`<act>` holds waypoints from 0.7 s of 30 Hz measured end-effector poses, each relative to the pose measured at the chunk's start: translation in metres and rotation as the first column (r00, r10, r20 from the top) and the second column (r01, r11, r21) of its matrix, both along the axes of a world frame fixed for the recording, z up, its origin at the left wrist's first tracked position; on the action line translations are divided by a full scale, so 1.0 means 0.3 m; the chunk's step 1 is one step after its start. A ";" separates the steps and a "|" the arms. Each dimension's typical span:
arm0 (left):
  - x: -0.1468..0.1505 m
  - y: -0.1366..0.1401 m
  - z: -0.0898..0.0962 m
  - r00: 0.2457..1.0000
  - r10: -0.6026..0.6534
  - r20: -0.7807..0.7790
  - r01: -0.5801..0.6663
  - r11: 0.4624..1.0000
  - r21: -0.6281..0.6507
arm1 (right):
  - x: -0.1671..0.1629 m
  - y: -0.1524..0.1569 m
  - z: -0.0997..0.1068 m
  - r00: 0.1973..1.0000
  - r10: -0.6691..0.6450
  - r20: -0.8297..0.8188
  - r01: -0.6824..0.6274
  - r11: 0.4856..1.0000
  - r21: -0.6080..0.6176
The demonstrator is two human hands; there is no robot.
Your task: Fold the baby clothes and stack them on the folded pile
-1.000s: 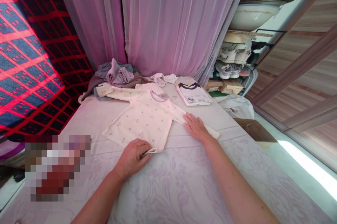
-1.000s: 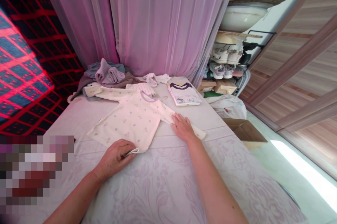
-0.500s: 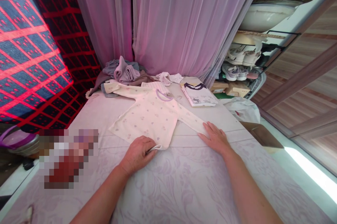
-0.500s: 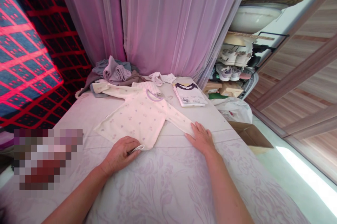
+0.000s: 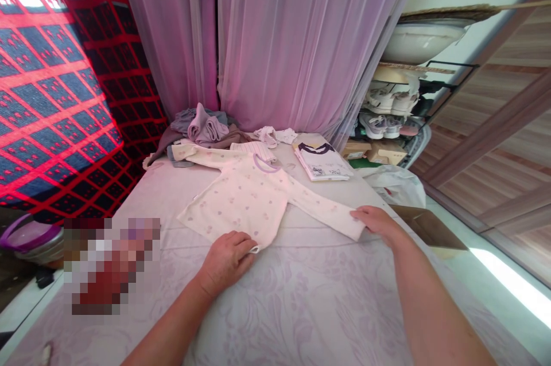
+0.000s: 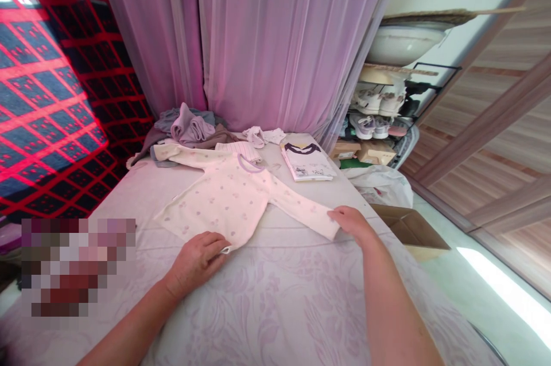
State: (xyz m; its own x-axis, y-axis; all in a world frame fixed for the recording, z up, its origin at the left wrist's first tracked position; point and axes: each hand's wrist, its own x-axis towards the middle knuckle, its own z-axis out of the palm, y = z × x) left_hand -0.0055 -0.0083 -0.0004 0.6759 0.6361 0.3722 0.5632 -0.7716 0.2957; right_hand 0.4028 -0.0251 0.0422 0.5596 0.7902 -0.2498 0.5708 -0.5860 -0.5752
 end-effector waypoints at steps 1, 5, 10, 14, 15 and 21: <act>-0.001 -0.001 0.000 0.999 0.027 0.016 -0.027 1.000 -0.009 | -0.001 0.017 0.026 0.995 -0.029 -0.095 0.035 0.998 0.055; -0.008 0.002 -0.005 0.985 0.158 0.070 -0.154 0.986 -0.059 | -0.064 0.152 0.165 0.948 0.000 -0.318 0.107 0.942 0.318; -0.048 0.026 -0.019 0.951 0.222 0.216 -0.227 0.974 -0.003 | -0.322 0.449 0.377 0.885 0.229 -0.406 0.037 0.833 0.552; -0.117 0.055 -0.025 0.871 0.368 0.326 -0.377 0.925 -0.038 | -0.537 0.656 0.467 0.775 0.586 -0.235 -0.281 0.653 0.703; -0.134 0.064 -0.023 0.852 0.404 0.333 -0.412 0.910 -0.050 | -0.567 0.692 0.464 0.768 0.614 -0.180 -0.335 0.626 0.704; -0.184 0.115 -0.017 0.846 0.483 0.227 -0.487 0.872 -0.044 | -0.537 0.744 0.225 0.934 0.335 0.123 -0.357 0.876 0.325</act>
State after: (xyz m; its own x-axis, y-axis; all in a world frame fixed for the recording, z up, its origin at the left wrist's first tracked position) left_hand -0.0608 0.0261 -0.0054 0.1803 0.8543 0.4874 0.7871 -0.4225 0.4494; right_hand 0.2418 0.1980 0.1097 0.2409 0.9662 0.0920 0.7417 -0.1221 -0.6595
